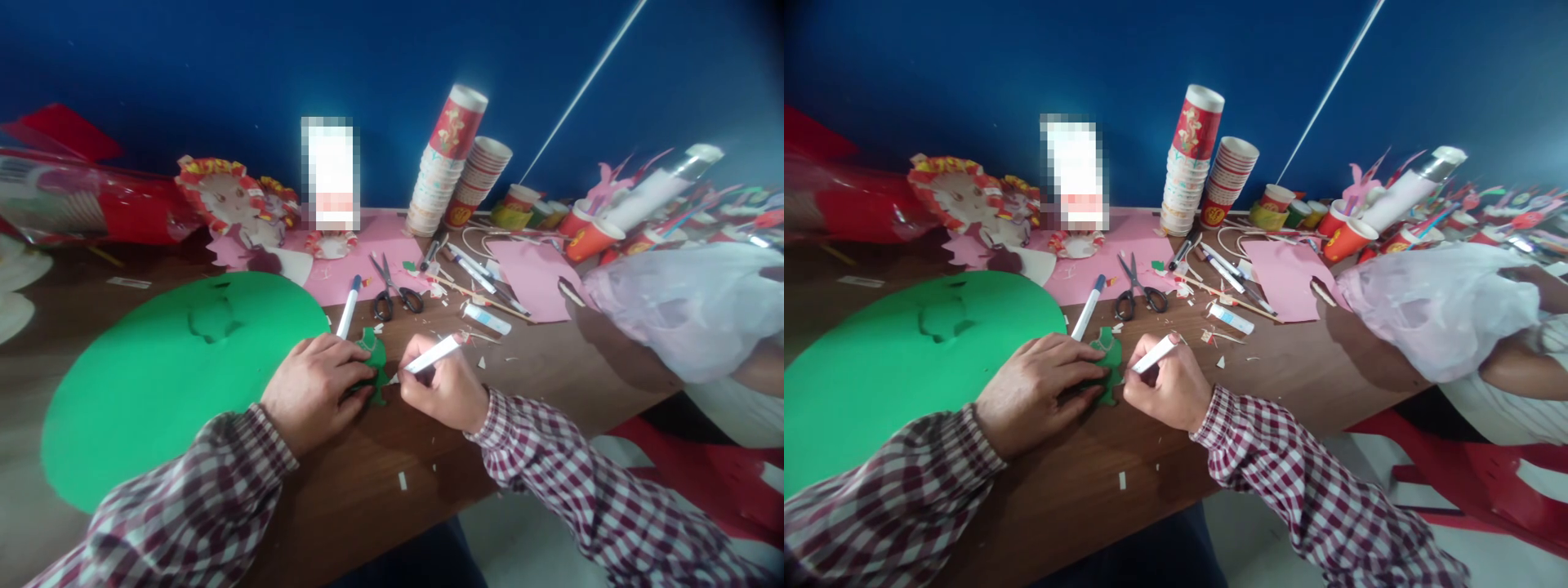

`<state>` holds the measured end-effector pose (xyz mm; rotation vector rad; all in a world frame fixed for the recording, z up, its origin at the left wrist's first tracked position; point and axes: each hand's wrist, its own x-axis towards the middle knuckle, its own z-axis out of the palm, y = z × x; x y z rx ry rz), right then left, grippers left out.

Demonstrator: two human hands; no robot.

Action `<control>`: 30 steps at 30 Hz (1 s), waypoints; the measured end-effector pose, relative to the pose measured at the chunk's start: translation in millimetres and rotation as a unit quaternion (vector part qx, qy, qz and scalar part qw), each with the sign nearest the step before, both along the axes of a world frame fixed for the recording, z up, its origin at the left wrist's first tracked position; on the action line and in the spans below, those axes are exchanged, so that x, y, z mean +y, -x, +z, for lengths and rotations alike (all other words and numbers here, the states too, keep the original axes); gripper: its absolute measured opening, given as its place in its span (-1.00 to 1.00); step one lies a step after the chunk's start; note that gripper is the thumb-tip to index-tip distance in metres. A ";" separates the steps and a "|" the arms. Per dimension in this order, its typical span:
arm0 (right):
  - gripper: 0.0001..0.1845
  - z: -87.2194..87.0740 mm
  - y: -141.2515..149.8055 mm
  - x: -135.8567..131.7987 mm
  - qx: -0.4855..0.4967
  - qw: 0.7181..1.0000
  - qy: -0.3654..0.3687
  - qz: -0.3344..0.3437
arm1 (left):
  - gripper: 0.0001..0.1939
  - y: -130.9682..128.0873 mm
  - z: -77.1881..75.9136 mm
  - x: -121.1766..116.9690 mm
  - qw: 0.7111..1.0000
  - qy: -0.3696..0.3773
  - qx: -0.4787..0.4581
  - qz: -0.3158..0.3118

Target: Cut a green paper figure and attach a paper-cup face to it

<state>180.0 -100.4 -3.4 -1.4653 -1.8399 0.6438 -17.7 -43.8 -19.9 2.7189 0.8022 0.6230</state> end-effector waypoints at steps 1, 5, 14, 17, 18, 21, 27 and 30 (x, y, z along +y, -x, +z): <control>-0.93 -0.2 -0.2 0.0 0.000 1.000 0.000 -0.002 | -0.84 -0.1 -0.1 0.1 1.000 0.000 0.000 -0.001; -0.92 -1.4 -0.8 0.0 -0.002 1.000 0.000 -0.010 | -0.84 0.3 -0.2 0.5 1.000 -0.001 -0.001 -0.004; -0.92 -0.7 -3.8 0.4 0.022 1.000 -0.006 -0.021 | -0.84 1.2 0.4 0.0 1.000 -0.003 0.002 -0.004; -0.93 -0.8 -3.9 0.5 0.024 1.000 -0.006 -0.014 | -0.84 0.7 0.7 0.0 1.000 0.000 0.003 -0.004; -0.93 -0.9 -3.7 0.5 0.023 1.000 -0.006 -0.011 | -0.84 0.6 1.0 -0.1 1.000 0.001 0.002 -0.003; -0.94 -1.1 -2.5 0.3 0.016 1.000 0.002 -0.008 | -0.83 0.4 1.9 -0.5 1.000 0.001 0.002 -0.002; -0.92 -0.5 -1.6 -0.3 0.005 1.000 0.003 -0.010 | -0.83 0.1 2.3 -0.7 1.000 -0.002 0.004 -0.001; -0.91 -0.5 -3.0 0.1 0.009 1.000 -0.002 -0.015 | -0.83 -0.1 2.1 -0.6 1.000 -0.001 0.005 -0.004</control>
